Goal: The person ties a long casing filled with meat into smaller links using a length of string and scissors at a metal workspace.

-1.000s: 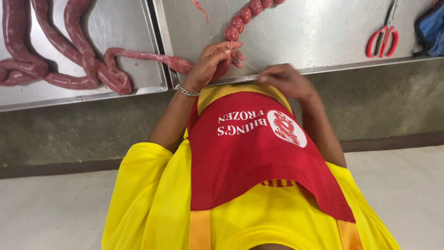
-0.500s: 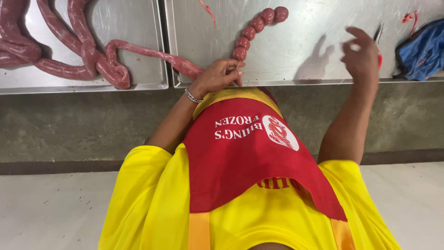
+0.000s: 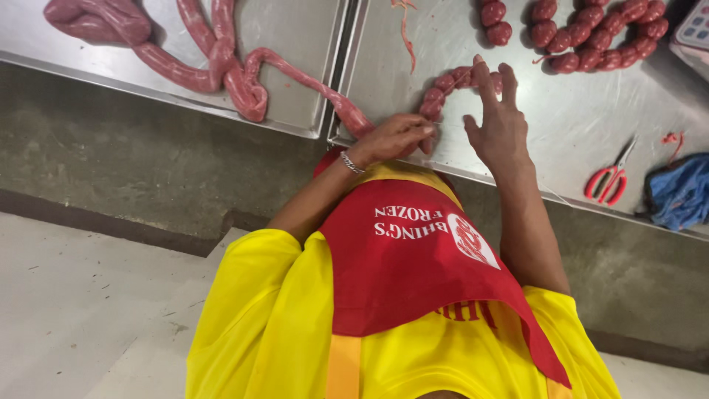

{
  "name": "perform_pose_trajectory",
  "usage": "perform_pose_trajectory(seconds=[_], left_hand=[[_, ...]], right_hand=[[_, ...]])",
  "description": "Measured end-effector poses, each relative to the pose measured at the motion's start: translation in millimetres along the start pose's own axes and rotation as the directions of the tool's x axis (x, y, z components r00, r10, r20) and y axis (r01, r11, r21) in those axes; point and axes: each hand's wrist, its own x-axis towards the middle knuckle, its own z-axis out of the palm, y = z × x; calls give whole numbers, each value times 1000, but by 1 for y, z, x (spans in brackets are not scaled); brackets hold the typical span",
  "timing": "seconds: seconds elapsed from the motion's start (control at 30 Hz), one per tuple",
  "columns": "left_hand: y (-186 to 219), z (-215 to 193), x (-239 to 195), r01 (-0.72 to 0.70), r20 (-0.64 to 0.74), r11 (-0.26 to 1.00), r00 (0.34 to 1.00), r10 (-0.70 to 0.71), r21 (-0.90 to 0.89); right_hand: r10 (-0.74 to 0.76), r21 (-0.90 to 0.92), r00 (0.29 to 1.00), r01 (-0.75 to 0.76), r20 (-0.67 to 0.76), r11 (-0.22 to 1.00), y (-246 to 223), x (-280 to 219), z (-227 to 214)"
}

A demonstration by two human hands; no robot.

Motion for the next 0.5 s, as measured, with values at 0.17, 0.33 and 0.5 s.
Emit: perform_pose_trajectory(seconds=[0.17,0.33,0.5], left_hand=[[-9,-2,22,61,138,764,990,37,-642],[-28,-15,26,-58,185,838,965,187,-542],[-24,-7,41,86,127,807,992,-13,-584]], right_hand=[[-399,69,888,394,229,917,-35,-43,-17],[-95,470,989,29,117,882,-15,-70,-48],[-284,589,954,176,96,789,-5,-91,-10]])
